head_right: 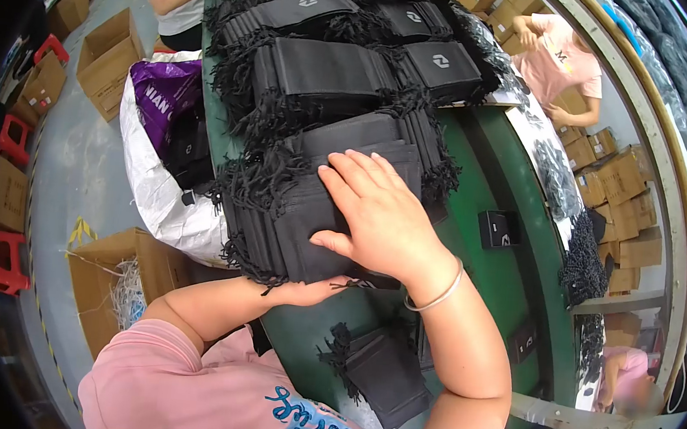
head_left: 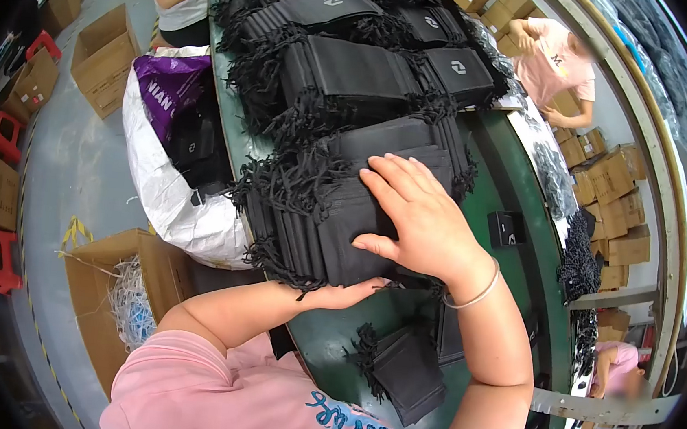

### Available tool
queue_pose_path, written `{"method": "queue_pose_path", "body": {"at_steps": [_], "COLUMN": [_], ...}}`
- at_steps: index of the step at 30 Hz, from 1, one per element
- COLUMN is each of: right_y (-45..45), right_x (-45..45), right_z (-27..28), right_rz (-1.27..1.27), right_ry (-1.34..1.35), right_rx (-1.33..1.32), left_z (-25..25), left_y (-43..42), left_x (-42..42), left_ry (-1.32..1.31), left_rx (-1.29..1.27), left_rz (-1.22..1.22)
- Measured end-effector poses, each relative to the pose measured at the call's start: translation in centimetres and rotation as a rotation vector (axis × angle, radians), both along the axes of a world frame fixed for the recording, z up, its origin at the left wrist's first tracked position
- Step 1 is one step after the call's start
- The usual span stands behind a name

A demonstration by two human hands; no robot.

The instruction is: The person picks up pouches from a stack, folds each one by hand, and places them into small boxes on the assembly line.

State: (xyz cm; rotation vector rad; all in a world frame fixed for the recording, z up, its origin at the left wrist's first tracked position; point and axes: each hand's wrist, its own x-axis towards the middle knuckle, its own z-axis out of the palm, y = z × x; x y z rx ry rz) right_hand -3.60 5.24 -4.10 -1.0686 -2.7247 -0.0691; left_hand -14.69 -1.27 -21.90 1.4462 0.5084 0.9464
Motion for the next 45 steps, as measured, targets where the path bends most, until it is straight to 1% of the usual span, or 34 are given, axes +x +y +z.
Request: {"method": "queue_pose_path", "body": {"at_steps": [7, 11, 16, 21, 26, 27, 30, 31, 32, 34, 35, 36, 37, 38, 39, 41, 43, 44, 45], "right_y": [-0.7, -0.6, 0.2, -1.1, -4.3, -5.3, -8.9, -10.0, -10.8, -12.2, -12.6, -12.9, -12.9, -12.5, -12.0, -11.2, -10.0, -9.2, -8.5], "right_x": [-0.5, -0.4, -0.1, -0.6, 0.2, 0.7, 2.5, 3.2, 4.1, 6.7, 8.4, 10.2, 12.4, 14.2, 14.9, 15.9, 15.8, 15.2, 14.8], "right_z": [0.2, -0.2, 0.1, 0.4, 2.7, 2.7, 2.7, 2.6, 2.6, 2.5, 2.0, 1.1, -0.4, -2.0, -3.1, -5.0, -6.7, -6.3, -6.6], "right_rz": [-0.059, -0.105, -0.117, -0.129, -0.231, -0.262, -0.228, -0.208, -0.25, -0.366, -0.471, -0.574, -0.63, -0.683, -0.684, -1.013, -1.126, -1.092, -1.12], "right_ry": [-0.037, 0.076, -0.01, 0.002, -0.044, -0.036, 0.052, 0.08, 0.127, 0.27, 0.442, 0.613, 0.881, 1.149, 1.147, 1.113, 0.669, 0.534, 0.455], "right_rx": [0.037, -0.062, 0.036, 0.102, -0.041, -0.052, -0.117, -0.135, -0.127, -0.17, -0.195, -0.218, -0.317, -0.415, -0.413, -0.335, -0.514, -0.638, -0.609], "left_z": [-0.1, 0.0, 0.1, 0.2, -0.2, 0.9, 6.2, 6.9, 6.0, 1.7, -0.3, -1.1, -0.6, 0.8, 2.4, 4.4, 4.3, 4.2, 4.1], "left_y": [0.6, 0.8, 1.4, 1.8, 1.2, 0.9, -0.1, -0.3, -0.6, -2.1, -2.8, -3.2, -2.9, -2.1, -1.1, 0.1, 0.0, 0.1, 0.3], "left_x": [-0.9, -0.9, -1.4, -1.4, -2.3, -2.2, -2.0, -1.9, -1.6, -1.1, -1.0, -1.1, -1.0, -0.7, -0.3, 0.5, 0.7, 0.9, 1.1], "left_ry": [0.016, 0.03, 0.04, 0.047, 0.065, 0.069, 0.014, -0.007, -0.009, 0.228, 0.354, 0.481, 0.484, 0.445, 0.403, 0.315, 0.315, 0.318, 0.266], "left_rx": [0.077, 0.116, 0.18, 0.229, 0.251, 0.243, 0.359, 0.399, 0.398, 0.638, 0.757, 0.876, 0.875, 0.743, 0.61, 0.34, 0.06, 0.066, -0.11], "left_rz": [-0.004, 0.001, 0.012, 0.021, -0.018, -0.051, -0.063, -0.057, -0.068, 0.033, 0.089, 0.148, 0.154, 0.009, -0.136, -0.436, -0.426, -0.447, -0.384]}}
